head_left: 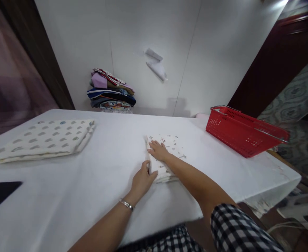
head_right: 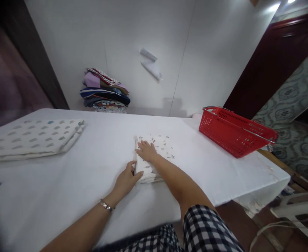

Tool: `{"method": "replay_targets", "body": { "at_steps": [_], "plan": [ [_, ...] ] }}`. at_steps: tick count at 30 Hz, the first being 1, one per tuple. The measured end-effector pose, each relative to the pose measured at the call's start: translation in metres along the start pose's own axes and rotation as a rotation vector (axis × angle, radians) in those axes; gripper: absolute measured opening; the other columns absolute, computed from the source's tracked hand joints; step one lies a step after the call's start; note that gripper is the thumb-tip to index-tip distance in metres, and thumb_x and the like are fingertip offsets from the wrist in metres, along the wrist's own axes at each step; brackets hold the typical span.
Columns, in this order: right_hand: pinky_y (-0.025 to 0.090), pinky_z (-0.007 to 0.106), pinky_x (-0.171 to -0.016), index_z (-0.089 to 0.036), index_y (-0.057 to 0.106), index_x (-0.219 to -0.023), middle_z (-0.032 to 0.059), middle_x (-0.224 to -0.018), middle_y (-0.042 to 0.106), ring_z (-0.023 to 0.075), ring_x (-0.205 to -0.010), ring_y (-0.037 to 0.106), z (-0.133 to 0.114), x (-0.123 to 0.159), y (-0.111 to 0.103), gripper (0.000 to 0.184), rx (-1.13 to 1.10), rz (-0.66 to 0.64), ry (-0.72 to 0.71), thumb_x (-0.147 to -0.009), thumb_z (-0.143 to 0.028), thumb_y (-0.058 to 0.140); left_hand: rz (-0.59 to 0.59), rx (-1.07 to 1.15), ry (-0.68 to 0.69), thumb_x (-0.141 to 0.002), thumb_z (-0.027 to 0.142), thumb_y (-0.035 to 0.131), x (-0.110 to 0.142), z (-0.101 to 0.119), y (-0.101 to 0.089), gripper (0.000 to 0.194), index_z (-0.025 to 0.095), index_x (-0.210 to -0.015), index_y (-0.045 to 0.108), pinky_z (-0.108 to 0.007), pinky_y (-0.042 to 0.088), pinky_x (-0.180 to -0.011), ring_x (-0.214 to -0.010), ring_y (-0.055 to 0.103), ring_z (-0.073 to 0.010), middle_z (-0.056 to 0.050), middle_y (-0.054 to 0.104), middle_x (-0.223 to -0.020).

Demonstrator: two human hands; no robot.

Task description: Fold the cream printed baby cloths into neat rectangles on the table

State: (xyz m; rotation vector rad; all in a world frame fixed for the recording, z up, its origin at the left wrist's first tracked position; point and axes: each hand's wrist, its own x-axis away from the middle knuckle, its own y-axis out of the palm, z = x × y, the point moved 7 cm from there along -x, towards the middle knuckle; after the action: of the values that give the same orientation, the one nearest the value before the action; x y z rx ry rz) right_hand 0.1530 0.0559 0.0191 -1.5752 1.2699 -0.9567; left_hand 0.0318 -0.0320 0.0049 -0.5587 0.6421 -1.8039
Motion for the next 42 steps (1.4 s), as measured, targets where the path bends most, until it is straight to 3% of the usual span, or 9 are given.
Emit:
{"method": "replay_targets", "body": {
  "at_steps": [11, 14, 18, 21, 23, 26, 29, 35, 42],
  "plan": [
    [0.009, 0.054, -0.108, -0.024, 0.035, -0.140, 0.0074, -0.151, 0.020, 0.0250, -0.139, 0.011, -0.022, 0.041, 0.006, 0.055, -0.154, 0.010, -0.018, -0.092, -0.051, 0.029, 0.012, 0.011, 0.018, -0.078, 0.044, 0.053, -0.002, -0.002, -0.002, 0.054, 0.020, -0.124, 0.038, -0.025, 0.037, -0.059, -0.073, 0.059, -0.0165, 0.000, 0.060, -0.082],
    [0.009, 0.050, -0.110, -0.024, 0.038, -0.139, 0.0069, -0.150, 0.023, 0.0245, -0.139, 0.012, 0.002, 0.056, -0.017, 0.055, -0.158, 0.119, 0.012, -0.091, -0.051, 0.035, 0.022, 0.026, 0.021, -0.078, 0.046, 0.054, -0.001, -0.005, -0.002, 0.057, 0.019, -0.126, 0.038, -0.025, 0.039, -0.062, -0.073, 0.059, -0.0161, -0.001, 0.061, -0.083],
    [0.019, 0.039, -0.111, -0.018, 0.044, -0.135, 0.0096, -0.145, 0.033, 0.0235, -0.136, 0.024, 0.080, 0.088, -0.046, 0.053, -0.120, 0.287, 0.256, -0.088, -0.041, 0.045, 0.014, 0.112, -0.002, -0.078, 0.050, 0.053, 0.000, -0.009, -0.004, 0.063, 0.018, -0.130, 0.036, -0.025, 0.043, -0.066, -0.077, 0.061, -0.0159, -0.003, 0.063, -0.092],
    [0.032, 0.036, -0.105, -0.015, 0.043, -0.135, 0.0124, -0.137, 0.044, 0.0238, -0.124, 0.043, 0.136, 0.111, -0.049, 0.054, -0.227, 0.294, 0.476, -0.086, -0.037, 0.049, 0.034, 0.130, -0.047, -0.079, 0.052, 0.051, -0.007, -0.008, -0.011, 0.064, 0.017, -0.130, 0.037, -0.025, 0.043, -0.074, -0.089, 0.061, -0.0173, -0.008, 0.061, -0.109],
    [0.043, 0.034, -0.093, -0.014, 0.041, -0.136, 0.0130, -0.125, 0.055, 0.0231, -0.109, 0.056, 0.156, 0.122, -0.044, 0.059, -0.349, 0.257, 0.570, -0.084, -0.040, 0.051, 0.033, 0.111, -0.097, -0.078, 0.052, 0.052, -0.016, -0.006, -0.014, 0.065, 0.016, -0.131, 0.038, -0.025, 0.042, -0.079, -0.098, 0.059, -0.0198, -0.010, 0.059, -0.115],
    [0.050, 0.032, -0.076, -0.015, 0.035, -0.140, 0.0134, -0.117, 0.060, 0.0225, -0.093, 0.063, 0.162, 0.132, -0.035, 0.070, -0.457, 0.189, 0.639, -0.081, -0.049, 0.052, -0.001, 0.121, -0.175, -0.077, 0.048, 0.055, -0.031, -0.002, -0.014, 0.069, 0.013, -0.133, 0.034, -0.027, 0.042, -0.080, -0.103, 0.058, -0.0231, -0.014, 0.058, -0.119],
    [0.051, 0.033, -0.070, -0.016, 0.030, -0.142, 0.0166, -0.130, 0.050, 0.0263, -0.100, 0.060, 0.155, 0.134, -0.031, 0.079, -0.452, 0.134, 0.681, -0.079, -0.058, 0.051, -0.017, 0.155, -0.216, -0.076, 0.044, 0.058, -0.045, 0.001, -0.010, 0.071, 0.011, -0.133, 0.034, -0.028, 0.044, -0.077, -0.101, 0.059, -0.0241, -0.017, 0.057, -0.121],
    [0.045, 0.034, -0.090, -0.016, 0.039, -0.138, 0.0148, -0.137, 0.044, 0.0274, -0.121, 0.047, 0.149, 0.131, -0.036, 0.078, -0.428, 0.133, 0.612, -0.072, -0.051, 0.064, -0.003, 0.182, -0.213, -0.070, 0.033, 0.065, -0.051, 0.004, -0.001, 0.070, 0.007, -0.129, 0.037, -0.029, 0.045, -0.078, -0.105, 0.056, -0.0264, -0.020, 0.054, -0.124],
    [0.039, 0.040, -0.100, -0.009, 0.053, -0.126, 0.0182, -0.132, 0.049, 0.0309, -0.118, 0.049, 0.188, 0.141, -0.041, 0.075, -0.418, 0.182, 0.595, -0.068, -0.055, 0.067, -0.128, 0.343, -0.180, -0.067, 0.038, 0.071, -0.042, 0.009, 0.026, 0.071, 0.015, -0.127, 0.039, -0.025, 0.048, -0.053, -0.074, 0.062, -0.0173, -0.012, 0.060, -0.113]
  ]
}}
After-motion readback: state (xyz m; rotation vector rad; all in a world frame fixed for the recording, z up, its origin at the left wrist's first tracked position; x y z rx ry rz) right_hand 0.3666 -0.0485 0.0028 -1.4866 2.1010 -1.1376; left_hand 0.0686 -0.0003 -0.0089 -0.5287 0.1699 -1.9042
